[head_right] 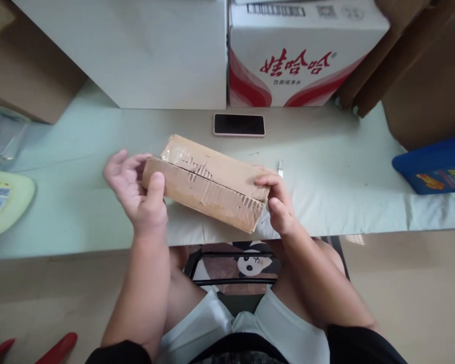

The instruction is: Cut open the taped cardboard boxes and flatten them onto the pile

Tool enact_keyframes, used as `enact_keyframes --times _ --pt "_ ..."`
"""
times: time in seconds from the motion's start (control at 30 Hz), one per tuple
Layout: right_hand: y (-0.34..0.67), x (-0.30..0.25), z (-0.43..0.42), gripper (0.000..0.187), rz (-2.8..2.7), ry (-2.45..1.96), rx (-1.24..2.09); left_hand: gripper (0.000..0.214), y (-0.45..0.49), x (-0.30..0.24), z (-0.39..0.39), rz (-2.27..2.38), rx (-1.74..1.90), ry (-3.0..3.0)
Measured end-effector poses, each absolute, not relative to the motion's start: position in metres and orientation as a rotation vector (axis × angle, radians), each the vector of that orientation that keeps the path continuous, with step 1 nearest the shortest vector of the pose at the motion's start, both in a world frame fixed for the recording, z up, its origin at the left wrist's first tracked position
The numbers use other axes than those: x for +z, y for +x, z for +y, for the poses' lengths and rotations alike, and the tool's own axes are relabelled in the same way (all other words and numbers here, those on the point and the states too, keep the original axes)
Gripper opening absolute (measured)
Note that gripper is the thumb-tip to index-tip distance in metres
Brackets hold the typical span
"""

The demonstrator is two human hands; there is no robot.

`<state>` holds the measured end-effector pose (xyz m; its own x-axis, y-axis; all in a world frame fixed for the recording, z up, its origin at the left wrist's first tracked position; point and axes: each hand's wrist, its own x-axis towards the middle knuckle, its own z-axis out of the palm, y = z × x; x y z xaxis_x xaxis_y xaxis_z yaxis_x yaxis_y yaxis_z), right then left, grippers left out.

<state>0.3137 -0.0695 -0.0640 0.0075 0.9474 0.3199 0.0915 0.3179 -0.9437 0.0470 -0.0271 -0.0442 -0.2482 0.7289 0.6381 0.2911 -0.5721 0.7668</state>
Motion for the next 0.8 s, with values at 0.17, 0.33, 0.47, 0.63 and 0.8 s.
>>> enact_keyframes --times 0.17,0.33,0.47,0.63,0.8 --pt "0.311 -0.069 -0.071 0.039 -1.427 -0.947 0.882 0.037 0.037 -0.037 -0.022 1.325 1.672 1.857" --pt "0.310 -0.067 -0.072 0.045 -1.460 -1.068 0.832 0.022 0.037 -0.031 -0.021 1.423 1.556 1.939" --pt "0.310 -0.067 -0.073 0.043 -1.473 -1.055 0.814 0.025 0.039 -0.028 -0.023 1.377 1.526 1.936" --pt "0.310 -0.073 -0.072 0.043 -1.501 -1.017 0.759 0.025 0.033 -0.026 -0.023 1.313 1.531 1.821" --pt "0.316 -0.074 -0.069 0.072 -1.573 -1.044 0.918 0.024 0.012 -0.025 -0.018 1.293 1.591 1.407"
